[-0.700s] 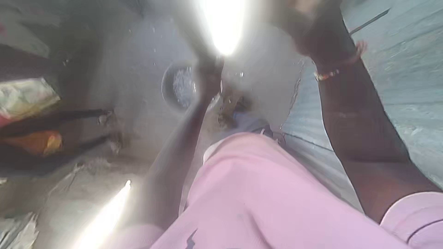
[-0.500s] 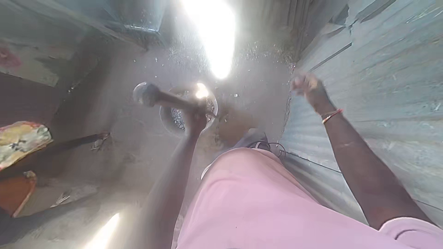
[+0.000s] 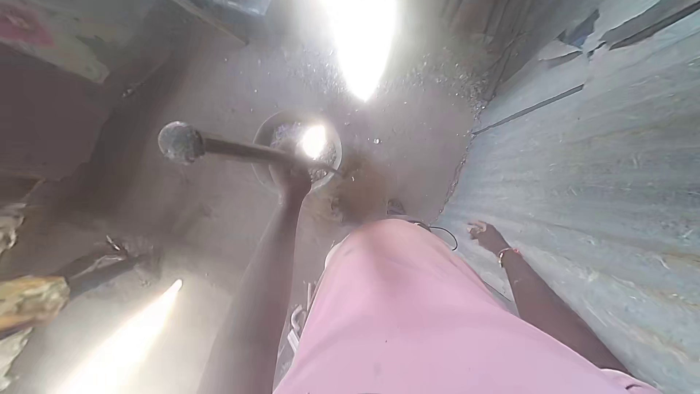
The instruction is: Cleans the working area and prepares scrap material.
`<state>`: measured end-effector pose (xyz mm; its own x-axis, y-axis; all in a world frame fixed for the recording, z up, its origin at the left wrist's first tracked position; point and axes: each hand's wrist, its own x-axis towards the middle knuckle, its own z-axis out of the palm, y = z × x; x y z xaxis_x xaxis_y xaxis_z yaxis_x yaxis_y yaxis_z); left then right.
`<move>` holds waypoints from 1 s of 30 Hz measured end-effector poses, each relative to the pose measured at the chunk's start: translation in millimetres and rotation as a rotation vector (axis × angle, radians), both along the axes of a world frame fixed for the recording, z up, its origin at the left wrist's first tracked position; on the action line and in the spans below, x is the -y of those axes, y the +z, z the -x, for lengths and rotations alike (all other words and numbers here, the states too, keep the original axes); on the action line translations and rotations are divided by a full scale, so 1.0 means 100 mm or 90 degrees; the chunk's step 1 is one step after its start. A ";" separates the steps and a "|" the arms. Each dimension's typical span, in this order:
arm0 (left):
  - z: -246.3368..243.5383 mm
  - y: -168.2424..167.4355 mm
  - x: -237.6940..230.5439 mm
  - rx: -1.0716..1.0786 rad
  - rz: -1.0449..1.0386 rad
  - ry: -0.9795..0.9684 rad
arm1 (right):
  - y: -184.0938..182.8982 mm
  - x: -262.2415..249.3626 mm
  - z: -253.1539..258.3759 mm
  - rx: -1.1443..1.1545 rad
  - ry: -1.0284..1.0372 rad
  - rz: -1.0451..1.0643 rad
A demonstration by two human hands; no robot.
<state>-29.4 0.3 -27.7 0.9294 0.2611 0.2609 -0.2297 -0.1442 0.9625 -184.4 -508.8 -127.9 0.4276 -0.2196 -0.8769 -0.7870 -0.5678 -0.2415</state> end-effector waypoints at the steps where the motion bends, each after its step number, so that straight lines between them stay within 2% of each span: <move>1: 0.00 0.00 0.05 0.008 0.018 -0.004 | 0.02 0.05 -0.16 0.030 0.029 0.005; 5: 0.06 -0.01 0.32 0.017 0.004 -0.063 | 0.24 -0.06 -0.90 0.221 0.101 -0.049; 8: 0.13 -0.05 0.73 -0.001 -0.027 -0.060 | 0.67 -0.45 -1.35 0.411 0.202 -0.156; 10: 0.16 -0.06 1.07 -0.033 -0.123 -0.034 | 1.00 -0.84 -1.49 0.535 0.280 -0.252; 13: 0.09 -0.05 1.52 -0.046 -0.246 -0.142 | 1.49 -1.35 -1.53 0.708 0.391 -0.358; 15: 0.00 -0.06 1.84 0.011 -0.211 -0.264 | 1.73 -1.51 -1.50 0.816 0.392 -0.405; 17: -0.02 -0.06 2.18 0.077 -0.221 -0.378 | 1.87 -1.46 -1.40 0.925 0.315 -0.474; 19: 0.02 0.15 2.55 0.066 -0.260 -0.427 | 1.95 -1.25 -1.26 0.939 0.202 -0.550; 22: -0.09 0.43 3.05 0.101 -0.278 -0.532 | 1.97 -0.79 -1.19 0.950 0.103 -0.471; 24: -0.10 0.36 3.22 0.093 -0.290 -0.595 | 1.80 -0.38 -1.11 0.981 -0.048 -0.380; 26: 0.04 0.15 3.05 -0.078 -0.345 -0.685 | 1.70 0.09 -1.04 0.989 -0.266 -0.268; 27: 0.11 -0.08 2.88 -0.180 -0.353 -0.716 | 1.66 0.33 -1.01 0.964 -0.356 -0.217; 28: 0.20 -0.41 2.66 -0.281 -0.357 -0.727 | 1.65 0.54 -0.97 0.919 -0.427 -0.172; 30: 0.55 -1.15 2.06 -0.474 -0.434 -0.687 | 1.67 0.86 -0.84 0.783 -0.482 -0.087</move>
